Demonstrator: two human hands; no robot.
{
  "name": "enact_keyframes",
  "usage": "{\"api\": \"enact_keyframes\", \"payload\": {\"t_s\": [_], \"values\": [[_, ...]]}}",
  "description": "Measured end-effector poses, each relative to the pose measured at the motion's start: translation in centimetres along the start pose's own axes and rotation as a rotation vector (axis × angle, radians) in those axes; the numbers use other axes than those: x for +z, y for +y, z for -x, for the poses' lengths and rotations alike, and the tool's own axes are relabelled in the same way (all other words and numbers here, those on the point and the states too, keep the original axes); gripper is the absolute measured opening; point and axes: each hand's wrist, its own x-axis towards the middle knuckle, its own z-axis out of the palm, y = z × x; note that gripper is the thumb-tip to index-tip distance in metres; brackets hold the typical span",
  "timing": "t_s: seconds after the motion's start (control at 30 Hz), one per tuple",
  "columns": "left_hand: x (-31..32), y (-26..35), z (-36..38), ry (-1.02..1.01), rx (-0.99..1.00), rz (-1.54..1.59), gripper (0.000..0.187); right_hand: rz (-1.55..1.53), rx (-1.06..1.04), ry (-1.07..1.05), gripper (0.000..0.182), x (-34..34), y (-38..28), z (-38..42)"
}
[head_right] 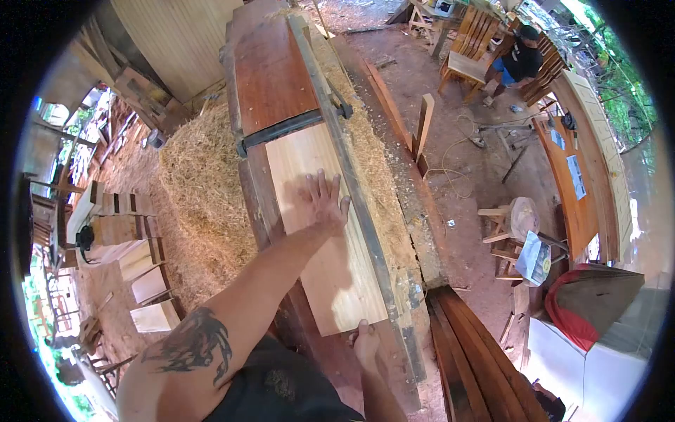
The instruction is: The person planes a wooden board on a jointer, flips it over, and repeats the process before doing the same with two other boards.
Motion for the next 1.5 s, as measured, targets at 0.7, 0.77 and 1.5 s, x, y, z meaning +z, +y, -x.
{"api": "enact_keyframes", "payload": {"t_s": [0.7,0.77,1.5], "values": [[-1.5,-4.1,-10.4,0.051,0.013,-0.112,0.072,-0.061,-0.005,-0.111,0.05,7.2,-7.7,-3.6],[-1.4,-4.3,-11.0,0.06,0.012,-0.114,0.071,0.087,0.027,-0.122,0.046,6.5,-8.0,-4.6],[-3.4,-7.2,-18.9,0.117,0.018,-0.087,0.069,0.997,-1.451,-0.19,0.06,17.0,-18.3,-11.3]]}}
